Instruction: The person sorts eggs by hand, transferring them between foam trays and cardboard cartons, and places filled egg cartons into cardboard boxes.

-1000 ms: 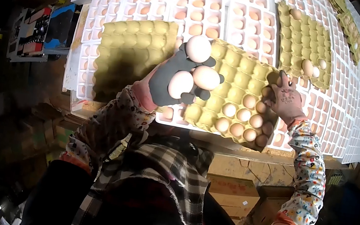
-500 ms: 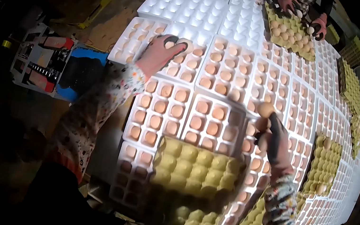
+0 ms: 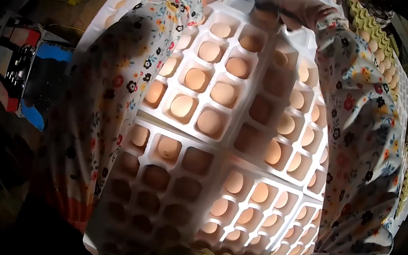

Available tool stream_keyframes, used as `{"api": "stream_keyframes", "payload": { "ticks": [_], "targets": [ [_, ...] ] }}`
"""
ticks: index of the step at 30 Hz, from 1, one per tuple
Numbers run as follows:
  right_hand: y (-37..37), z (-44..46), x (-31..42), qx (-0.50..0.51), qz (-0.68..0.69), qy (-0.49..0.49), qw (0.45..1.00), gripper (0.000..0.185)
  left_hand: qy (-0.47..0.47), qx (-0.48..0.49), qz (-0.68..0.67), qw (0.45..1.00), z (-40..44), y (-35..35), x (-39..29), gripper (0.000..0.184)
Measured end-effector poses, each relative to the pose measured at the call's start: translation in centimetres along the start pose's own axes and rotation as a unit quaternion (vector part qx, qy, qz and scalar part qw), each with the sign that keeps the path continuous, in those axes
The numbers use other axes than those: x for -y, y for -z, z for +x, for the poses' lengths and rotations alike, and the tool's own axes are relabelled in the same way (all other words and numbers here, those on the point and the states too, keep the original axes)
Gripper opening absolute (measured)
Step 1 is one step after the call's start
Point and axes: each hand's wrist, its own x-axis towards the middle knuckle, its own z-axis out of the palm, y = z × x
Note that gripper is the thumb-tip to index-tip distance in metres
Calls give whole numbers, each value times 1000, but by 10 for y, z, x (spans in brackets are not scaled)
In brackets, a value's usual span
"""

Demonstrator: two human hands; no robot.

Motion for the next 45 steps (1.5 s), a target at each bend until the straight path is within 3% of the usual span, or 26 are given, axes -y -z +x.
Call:
{"api": "stream_keyframes", "payload": {
  "ticks": [2, 4, 6, 7, 8, 9, 10, 11, 13, 15, 18, 20, 22, 24, 25, 26, 28, 29, 30, 33, 35, 38, 40, 42, 44, 45],
  "targets": [
    [8, 134, -76, -134, -32, 169, 976, 38, 8, 43, -161, 986, -1, -6, 2, 24],
    [-24, 85, -44, -284, 98, 294, 908, 36, 107, -78, -255, 958, -15, 2, -9, 25],
    [-67, 30, 6, -301, 146, 229, 914, 37, 136, -152, -361, 910, -61, 35, -54, 28],
    [-77, 11, 11, -337, 180, 214, 899, 36, 118, -129, -196, 965, -93, 58, -72, 26],
    [-79, -23, 26, -375, 209, 202, 880, 36, 133, -55, -152, 978, -132, 87, -111, 26],
    [-87, -72, 33, -323, 361, 153, 861, 36, 104, 13, -124, 987, -182, 103, -110, 23],
    [-96, -106, 18, -325, 341, 224, 853, 38, -125, 17, 104, 987, -226, 130, -131, 23],
    [-106, -165, 10, -284, 291, 221, 886, 37, 161, 169, -36, 972, -268, 164, -184, 20],
    [-137, -331, -24, -246, 324, 181, 895, 37, 237, 137, -77, 959, -352, 210, -279, 24],
    [-140, -395, -29, -214, 393, 96, 889, 40, 276, 167, -97, 941, -367, 221, -305, 25],
    [-179, -552, -73, -298, 518, -54, 800, 37, 144, 143, -116, 972, -392, 211, -352, 25],
    [-210, -645, -91, -335, 542, -57, 769, 37, 130, 154, -86, 976, -398, 191, -388, 28],
    [-241, -730, -93, -326, 526, -110, 778, 40, 50, 198, -64, 977, -394, 158, -449, 30],
    [-269, -819, -100, -248, 243, -145, 927, 42, 25, 226, -189, 955, -417, 107, -496, 31],
    [-276, -858, -107, -172, 190, -137, 957, 49, 4, 269, -208, 941, -434, 85, -527, 32],
    [-262, -885, -121, -115, -12, -59, 992, 59, -21, 291, -221, 931, -448, 65, -558, 34],
    [-248, -928, -182, -235, 35, -118, 964, 68, -121, 306, -200, 923, -489, 23, -615, 44],
    [-240, -945, -203, -349, 180, -218, 893, 62, -140, 321, -163, 922, -516, 2, -634, 48],
    [-228, -958, -243, -434, 256, -218, 836, 63, -129, 355, -112, 919, -544, -22, -655, 51],
    [-208, -969, -296, -360, 78, -156, 917, 63, -111, 402, 57, 907, -588, -99, -689, 74],
    [-218, -962, -300, -246, -66, -98, 962, 62, -86, 432, 142, 887, -584, -129, -692, 59],
    [-230, -952, -333, -249, -148, -41, 956, 63, -75, 497, 187, 844, -579, -139, -687, 47],
    [-223, -955, -341, -270, 138, -87, 949, 56, -60, 485, 151, 859, -579, -136, -683, 41],
    [-208, -956, -337, -334, 480, -74, 808, 40, -54, 438, 78, 894, -578, -133, -679, 37],
    [-202, -957, -357, -352, 704, -88, 610, 35, 177, 328, -161, 914, -575, -134, -677, 27],
    [-199, -955, -361, -416, 614, -44, 670, 35, 282, 257, -275, 882, -570, -132, -675, 23]
  ]
}}
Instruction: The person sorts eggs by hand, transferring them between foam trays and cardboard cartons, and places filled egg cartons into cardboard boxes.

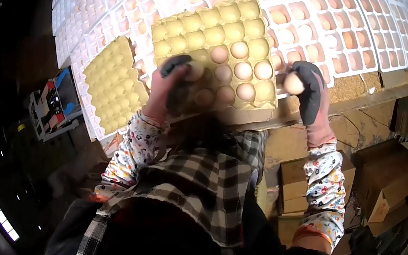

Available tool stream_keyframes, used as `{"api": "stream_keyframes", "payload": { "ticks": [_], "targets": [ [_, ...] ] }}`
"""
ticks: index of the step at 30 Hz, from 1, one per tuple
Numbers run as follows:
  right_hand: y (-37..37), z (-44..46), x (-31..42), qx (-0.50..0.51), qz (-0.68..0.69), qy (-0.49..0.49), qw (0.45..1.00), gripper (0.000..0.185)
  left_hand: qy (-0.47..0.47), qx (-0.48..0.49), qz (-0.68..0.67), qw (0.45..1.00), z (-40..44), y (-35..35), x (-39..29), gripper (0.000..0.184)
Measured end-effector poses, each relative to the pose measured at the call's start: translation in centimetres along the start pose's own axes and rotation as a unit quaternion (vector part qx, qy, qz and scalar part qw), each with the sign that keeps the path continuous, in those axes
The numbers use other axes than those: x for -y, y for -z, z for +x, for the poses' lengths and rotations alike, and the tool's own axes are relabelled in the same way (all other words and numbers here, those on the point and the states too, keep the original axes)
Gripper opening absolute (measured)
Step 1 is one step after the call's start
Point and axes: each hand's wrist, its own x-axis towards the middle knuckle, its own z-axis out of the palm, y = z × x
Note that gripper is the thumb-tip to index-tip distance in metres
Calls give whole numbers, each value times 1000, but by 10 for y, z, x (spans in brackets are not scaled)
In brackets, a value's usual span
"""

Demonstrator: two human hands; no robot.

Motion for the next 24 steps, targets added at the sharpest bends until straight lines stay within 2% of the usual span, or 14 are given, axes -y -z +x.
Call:
{"api": "stream_keyframes", "payload": {
  "ticks": [1, 3, 4, 5, 7, 8, 9, 12, 14, 17, 19, 21, 22, 24],
  "targets": [
    [4, 3, 7, -15, -7, -75, 997, 35, 41, -10, -104, 994, 4, 7, -4, 22],
    [-12, 12, 40, 160, -374, -14, 914, 43, 112, 68, -87, 988, 20, -4, -7, 19],
    [-18, 15, 17, 203, -596, 171, 758, 53, 90, 121, 61, 987, 36, -9, -9, 18],
    [-16, 17, 11, 256, -629, 158, 716, 56, 1, 205, 309, 929, 48, -24, -3, 18],
    [-11, 34, -4, 294, -587, 129, 743, 54, -126, 232, 614, 744, 59, -59, 23, 18],
    [-2, 43, -13, 289, -589, 212, 724, 48, -166, 189, 638, 728, 65, -63, 38, 19],
    [-15, 48, -8, 281, -344, 18, 896, 43, -255, 68, 660, 703, 74, -68, 82, 17],
    [-23, 52, 16, 214, -223, -129, 942, 47, -107, 117, 409, 899, 54, -35, -10, 21],
    [-2, 68, 1, 182, -88, -107, 974, 47, -109, 163, 175, 965, 56, -15, -10, 33],
    [-45, 66, 40, 202, -178, -171, 948, 43, 26, 163, -172, 971, 12, 13, -70, 48],
    [-49, 86, 11, 232, -385, 43, 892, 48, 145, 197, -296, 923, 34, 22, -39, 50],
    [-76, 90, 12, 244, -605, 268, 708, 54, 69, 300, 98, 946, 57, 4, -46, 47],
    [-90, 91, 17, 258, -657, 235, 668, 55, -19, 310, 356, 881, 60, -19, -26, 44],
    [-109, 94, 15, 281, -711, 195, 614, 50, -198, 348, 734, 549, 39, -44, -38, 41]
  ]
}}
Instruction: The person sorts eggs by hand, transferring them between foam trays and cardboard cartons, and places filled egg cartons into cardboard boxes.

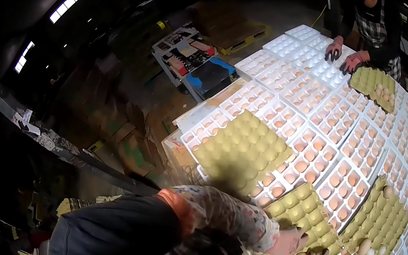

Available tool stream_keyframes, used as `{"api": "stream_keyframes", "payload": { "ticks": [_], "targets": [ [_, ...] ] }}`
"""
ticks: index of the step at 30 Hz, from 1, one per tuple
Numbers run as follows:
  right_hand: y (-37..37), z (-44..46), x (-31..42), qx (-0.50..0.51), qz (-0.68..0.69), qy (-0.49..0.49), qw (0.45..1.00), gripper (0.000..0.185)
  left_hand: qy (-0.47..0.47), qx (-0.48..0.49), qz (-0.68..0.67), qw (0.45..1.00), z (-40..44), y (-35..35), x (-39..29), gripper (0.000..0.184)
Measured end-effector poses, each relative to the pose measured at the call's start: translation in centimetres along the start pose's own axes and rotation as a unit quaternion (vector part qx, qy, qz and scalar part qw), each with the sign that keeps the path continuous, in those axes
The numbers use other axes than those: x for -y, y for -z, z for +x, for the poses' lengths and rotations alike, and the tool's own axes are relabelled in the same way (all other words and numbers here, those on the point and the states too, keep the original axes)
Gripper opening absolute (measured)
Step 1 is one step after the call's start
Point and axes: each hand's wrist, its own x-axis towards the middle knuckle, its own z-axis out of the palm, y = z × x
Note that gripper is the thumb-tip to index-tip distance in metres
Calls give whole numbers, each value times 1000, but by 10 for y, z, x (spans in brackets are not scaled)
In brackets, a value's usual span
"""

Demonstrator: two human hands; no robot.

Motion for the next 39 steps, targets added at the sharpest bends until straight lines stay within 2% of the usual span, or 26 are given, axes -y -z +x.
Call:
{"api": "stream_keyframes", "payload": {
  "ticks": [4, 5, 6, 7, 8, 9, 10, 13, 15, 17, 18, 19, 20, 21, 22, 23, 26, 27, 30, 32, 33, 35, 36, 37, 38, 39],
  "targets": [
    [-21, 8, -18, 21, -55, 15, 998, 46, -18, -66, 115, 991, 0, -31, -17, 38],
    [-26, 6, -20, -31, -111, 59, 992, 49, 12, -84, -78, 993, -6, -35, -4, 42],
    [-8, 6, -2, 26, -116, 37, 992, 52, 33, -115, -268, 956, -14, -38, 11, 49],
    [-11, 6, 2, 20, -122, 21, 992, 55, 92, -331, -371, 863, -26, -50, 13, 52],
    [-4, 8, 9, 53, -124, 6, 991, 54, 98, -243, -629, 732, -41, -43, 30, 48],
    [-21, 3, -2, -10, -119, 16, 993, 49, 102, -197, -850, 478, -52, -47, 36, 44],
    [-8, 1, 6, 17, -125, -12, 992, 48, 56, -91, -970, 216, -86, -34, 54, 40],
    [-1, -6, 24, 36, -154, -57, 986, 47, 30, -244, -888, 389, -135, -20, 99, 28],
    [-8, -6, 36, -2, -146, -81, 986, 49, -69, -263, -892, 362, -151, -49, 130, 27],
    [-9, -12, 55, -130, -64, -130, 981, 47, -33, -246, -944, 218, -176, -81, 153, 47],
    [1, -2, 72, -128, 50, -218, 966, 43, -31, -218, -949, 227, -200, -89, 170, 49],
    [-18, 6, 64, -188, 466, -261, 824, 39, -26, -186, -954, 234, -222, -99, 195, 52],
    [24, 26, 111, -129, 547, -389, 730, 36, 13, -186, -949, 256, -230, -122, 228, 50],
    [21, 40, 119, -114, 579, -364, 721, 37, 54, -181, -944, 272, -233, -144, 255, 48],
    [24, 71, 144, -111, 569, -338, 741, 38, 143, -225, -931, 248, -243, -128, 289, 47],
    [29, 108, 168, -108, 560, -313, 759, 40, 206, -278, -885, 311, -233, -136, 335, 45],
    [23, 253, 191, -67, 574, -197, 792, 39, 204, -469, -674, 533, -196, -132, 482, 43],
    [43, 309, 230, -59, 557, -218, 799, 42, 275, -435, -569, 642, -178, -135, 536, 58],
    [30, 485, 238, -83, 522, -76, 846, 46, 355, -399, -372, 759, -107, -133, 646, 69],
    [6, 601, 217, -210, 213, -8, 954, 48, 402, -335, -369, 768, -76, -114, 672, 64],
    [5, 643, 215, -258, 3, 80, 963, 44, 423, -297, -347, 782, -56, -119, 686, 62],
    [3, 702, 199, -199, -136, 46, 969, 41, 413, -257, -250, 837, -21, -140, 723, 59],
    [7, 726, 183, -140, -140, 119, 973, 43, 351, -203, -233, 884, -13, -141, 749, 57],
    [12, 749, 170, -76, -135, 190, 970, 46, 355, -269, -208, 871, -9, -143, 761, 54],
    [5, 784, 146, 112, 272, 139, 946, 47, 360, -344, -286, 819, -14, -131, 770, 56],
    [15, 786, 161, 88, 187, 48, 977, 40, 391, -465, -291, 739, -3, -133, 771, 45]
  ]
}}
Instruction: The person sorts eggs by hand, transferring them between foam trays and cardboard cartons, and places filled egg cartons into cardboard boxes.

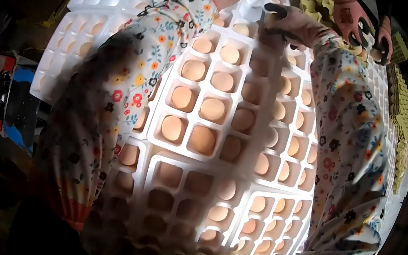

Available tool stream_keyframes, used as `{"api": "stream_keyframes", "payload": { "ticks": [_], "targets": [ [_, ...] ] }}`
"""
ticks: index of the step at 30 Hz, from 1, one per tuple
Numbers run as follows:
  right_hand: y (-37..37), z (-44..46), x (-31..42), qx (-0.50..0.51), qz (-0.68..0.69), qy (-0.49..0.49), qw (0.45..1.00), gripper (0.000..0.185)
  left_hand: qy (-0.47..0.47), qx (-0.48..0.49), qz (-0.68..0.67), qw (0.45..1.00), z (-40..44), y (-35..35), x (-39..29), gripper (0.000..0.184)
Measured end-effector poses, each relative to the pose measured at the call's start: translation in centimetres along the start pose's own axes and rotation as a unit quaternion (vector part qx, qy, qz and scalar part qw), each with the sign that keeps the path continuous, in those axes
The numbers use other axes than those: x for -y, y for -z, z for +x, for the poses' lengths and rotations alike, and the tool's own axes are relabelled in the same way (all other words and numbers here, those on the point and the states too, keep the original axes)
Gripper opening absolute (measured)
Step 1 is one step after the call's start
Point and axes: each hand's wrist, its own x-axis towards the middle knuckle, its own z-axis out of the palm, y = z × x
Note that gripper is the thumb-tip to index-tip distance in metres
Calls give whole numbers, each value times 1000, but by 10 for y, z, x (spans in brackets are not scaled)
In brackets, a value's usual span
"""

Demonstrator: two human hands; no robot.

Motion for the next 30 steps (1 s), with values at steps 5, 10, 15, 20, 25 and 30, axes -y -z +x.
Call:
{"api": "stream_keyframes", "payload": {
  "ticks": [5, 10, 15, 20, 25, 30],
  "targets": [
    [-9, 54, -11, -139, 128, 35, 981, 43, 64, -91, -103, 988, 21, -74, 31, 38],
    [-45, 76, -16, -260, 305, 174, 899, 24, 54, -98, -680, 724, 19, -52, 111, 30],
    [-89, -190, 52, -273, 173, 79, 943, 30, 41, -41, -419, 906, -223, 72, -2, 23],
    [-165, -514, 95, -268, 74, 74, 958, 55, -13, 185, -377, 907, -324, 130, -150, 26],
    [-209, -765, 109, -136, -85, -17, 987, 61, -263, 374, -223, 861, -475, 138, -308, 46],
    [-188, -890, -4, -283, -127, -262, 914, 73, -409, 422, -38, 808, -639, 76, -411, 61]
  ]
}}
